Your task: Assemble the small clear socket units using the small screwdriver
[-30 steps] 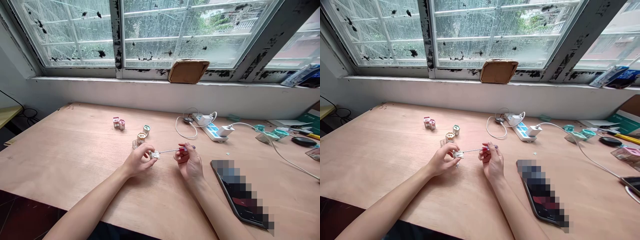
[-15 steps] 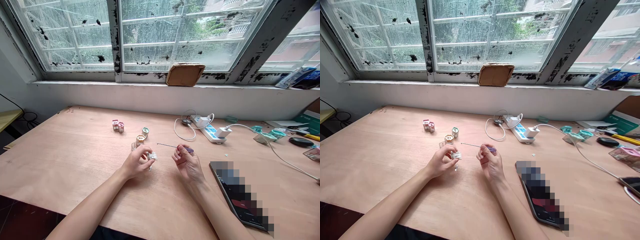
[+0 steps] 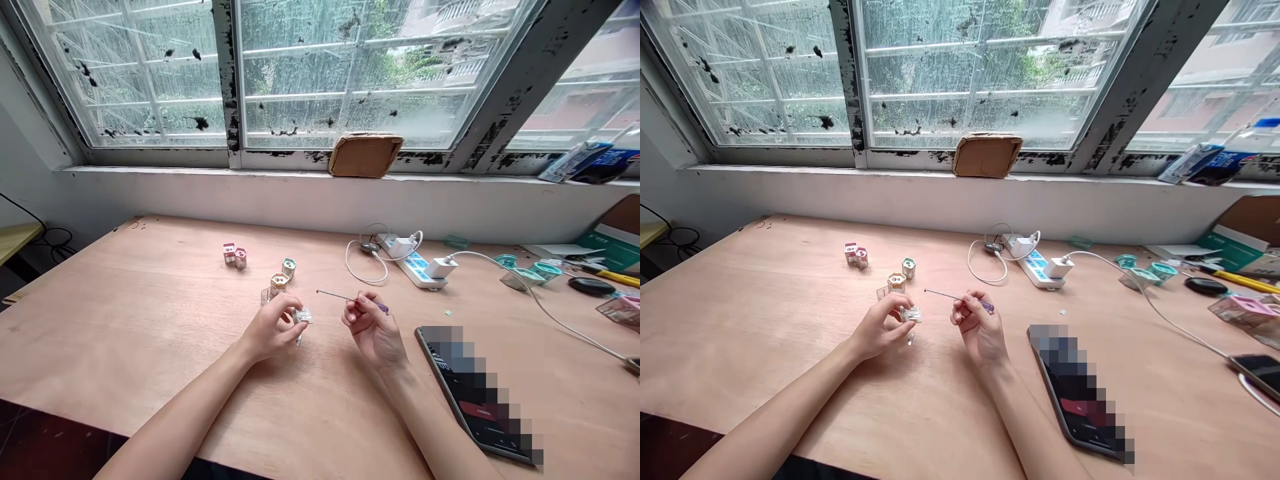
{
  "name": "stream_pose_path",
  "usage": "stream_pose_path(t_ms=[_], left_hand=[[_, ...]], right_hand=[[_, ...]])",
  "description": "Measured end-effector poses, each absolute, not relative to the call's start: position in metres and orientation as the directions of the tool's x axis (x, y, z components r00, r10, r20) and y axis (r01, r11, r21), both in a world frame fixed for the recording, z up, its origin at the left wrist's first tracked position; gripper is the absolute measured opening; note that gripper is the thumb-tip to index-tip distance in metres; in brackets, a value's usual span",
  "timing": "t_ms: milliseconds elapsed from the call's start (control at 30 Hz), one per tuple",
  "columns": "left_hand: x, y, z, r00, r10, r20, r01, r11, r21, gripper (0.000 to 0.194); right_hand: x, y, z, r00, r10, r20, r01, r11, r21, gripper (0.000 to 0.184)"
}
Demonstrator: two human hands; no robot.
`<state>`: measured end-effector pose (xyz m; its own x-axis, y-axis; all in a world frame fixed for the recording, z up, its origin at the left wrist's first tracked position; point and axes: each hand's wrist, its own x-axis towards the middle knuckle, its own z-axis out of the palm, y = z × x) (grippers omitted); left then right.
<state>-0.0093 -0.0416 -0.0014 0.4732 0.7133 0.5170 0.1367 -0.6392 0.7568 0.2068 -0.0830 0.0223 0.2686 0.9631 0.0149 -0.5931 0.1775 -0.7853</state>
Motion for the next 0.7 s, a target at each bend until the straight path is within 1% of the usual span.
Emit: stream_pose_path(t_ms=[233,433,700], left_hand=[[-0.01,-0.0405,-0.0018,0.483,0.704,0.521,0.13,-0.647,0.752,0.023],[-0.0113,-0.0397,-0.0019,0.472,0.72,0.509,0.142,-0.632,0.762,0.024],[-0.011,-0.0394,-0.0015,0.471,0.715,0.517,0.145,-0.641,0.754,0.024]], right_hand=[[0.2066,-0.084,0.0245,0.263,0.963,0.064,-0.555,0.205,-0.807,0.024],[0.2055,-0.0853,0.0238,0.24,0.97,0.049,-0.533,0.174,-0.828,0.031],[0.2042,-0.0843,0.0236,0.217,0.975,0.053,-0.494,0.156,-0.855,0.036]])
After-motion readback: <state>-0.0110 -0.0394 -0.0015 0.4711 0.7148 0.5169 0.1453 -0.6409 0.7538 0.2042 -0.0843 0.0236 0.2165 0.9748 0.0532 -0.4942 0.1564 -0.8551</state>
